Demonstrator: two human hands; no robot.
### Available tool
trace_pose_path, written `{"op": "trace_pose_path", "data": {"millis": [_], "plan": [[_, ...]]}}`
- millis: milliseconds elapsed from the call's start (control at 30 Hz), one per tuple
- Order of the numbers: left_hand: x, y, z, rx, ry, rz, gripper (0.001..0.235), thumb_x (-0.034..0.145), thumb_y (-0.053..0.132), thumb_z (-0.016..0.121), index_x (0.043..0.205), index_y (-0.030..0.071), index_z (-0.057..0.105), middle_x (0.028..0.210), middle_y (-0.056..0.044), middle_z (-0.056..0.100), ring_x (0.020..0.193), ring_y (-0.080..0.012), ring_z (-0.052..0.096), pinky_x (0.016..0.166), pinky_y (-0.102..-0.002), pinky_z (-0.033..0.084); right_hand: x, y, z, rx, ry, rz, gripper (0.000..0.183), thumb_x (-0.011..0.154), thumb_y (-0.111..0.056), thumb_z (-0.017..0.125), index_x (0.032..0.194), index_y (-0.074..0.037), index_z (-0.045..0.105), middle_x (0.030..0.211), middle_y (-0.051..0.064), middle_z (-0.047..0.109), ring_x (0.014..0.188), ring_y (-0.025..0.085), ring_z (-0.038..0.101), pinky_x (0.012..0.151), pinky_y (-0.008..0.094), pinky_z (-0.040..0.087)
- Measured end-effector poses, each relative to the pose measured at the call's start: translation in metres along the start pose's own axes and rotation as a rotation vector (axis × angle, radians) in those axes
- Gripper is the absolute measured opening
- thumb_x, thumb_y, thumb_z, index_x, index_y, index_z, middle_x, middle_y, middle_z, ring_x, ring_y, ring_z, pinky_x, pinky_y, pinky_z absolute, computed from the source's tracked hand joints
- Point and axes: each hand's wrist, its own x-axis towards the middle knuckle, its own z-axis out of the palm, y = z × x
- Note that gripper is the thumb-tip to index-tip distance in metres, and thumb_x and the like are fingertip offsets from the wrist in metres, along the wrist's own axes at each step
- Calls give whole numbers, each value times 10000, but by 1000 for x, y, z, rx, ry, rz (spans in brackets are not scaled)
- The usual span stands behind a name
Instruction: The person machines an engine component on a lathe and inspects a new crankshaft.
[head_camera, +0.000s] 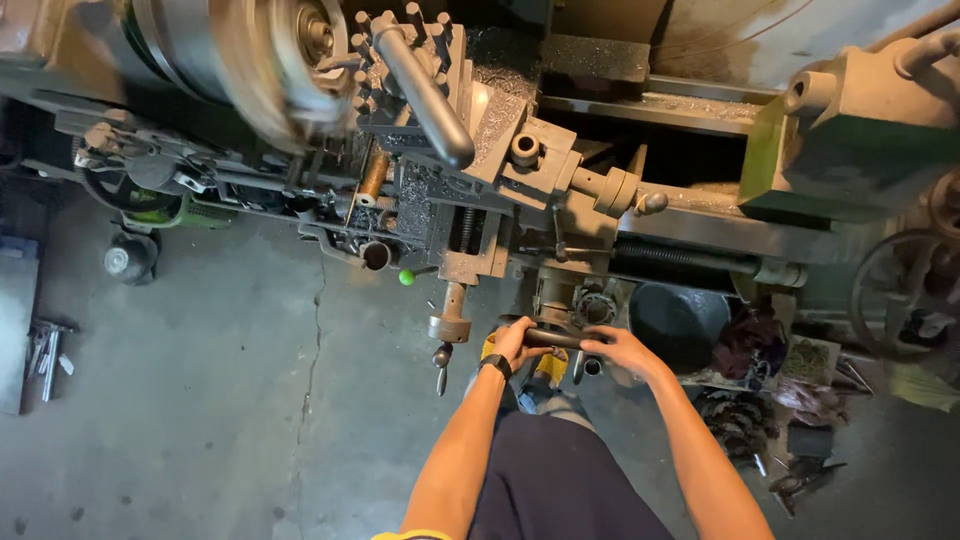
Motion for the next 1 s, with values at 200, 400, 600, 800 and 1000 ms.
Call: {"op": "trace_pose_path", "data": {"millis": [200, 400, 600, 800, 1000], "plan": [[0, 7, -5, -8, -24, -22, 352, 894, 142, 625, 1080, -109, 464, 1120, -261, 567, 1024, -449, 674, 801, -572, 604, 16, 19, 3, 163, -73, 41, 733, 723, -541, 824, 1320, -129, 718, 1266, 99, 711, 1133, 225, 636, 887, 371, 515], [30, -2, -23, -11, -5, -23, 376, 841, 151, 645, 1115, -61, 497, 1128, -225, 564, 997, -420, 660, 746, -575, 632, 30, 33, 14, 142, -39, 3, 746, 716, -552, 846, 1289, -89, 729, 1279, 114, 707, 1138, 242, 637, 904, 368, 496], [49, -7, -35, -40, 38, 8, 410, 802, 176, 682, 1113, -34, 517, 1085, -197, 568, 964, -400, 637, 697, -572, 610, 1, 1, 27, 42, 112, -68, 614, 753, -594, 814, 1009, -37, 790, 940, 120, 678, 854, 238, 610, 750, 401, 476], [66, -20, -43, -88, 82, 34, 429, 827, 256, 704, 1127, -18, 566, 1073, -175, 611, 912, -362, 659, 653, -557, 607, -13, -21, 36, -31, 196, -90, 612, 738, -614, 781, 892, -22, 798, 831, 112, 707, 765, 238, 631, 708, 411, 488], [-2, -25, -44, 118, 58, 83, 472, 982, 417, 621, 1139, -26, 583, 1016, -187, 679, 756, -319, 696, 601, -467, 597, -18, -30, 44, -50, 266, -71, 685, 719, -614, 791, 975, 21, 788, 924, 162, 763, 847, 264, 697, 769, 417, 529]]}}
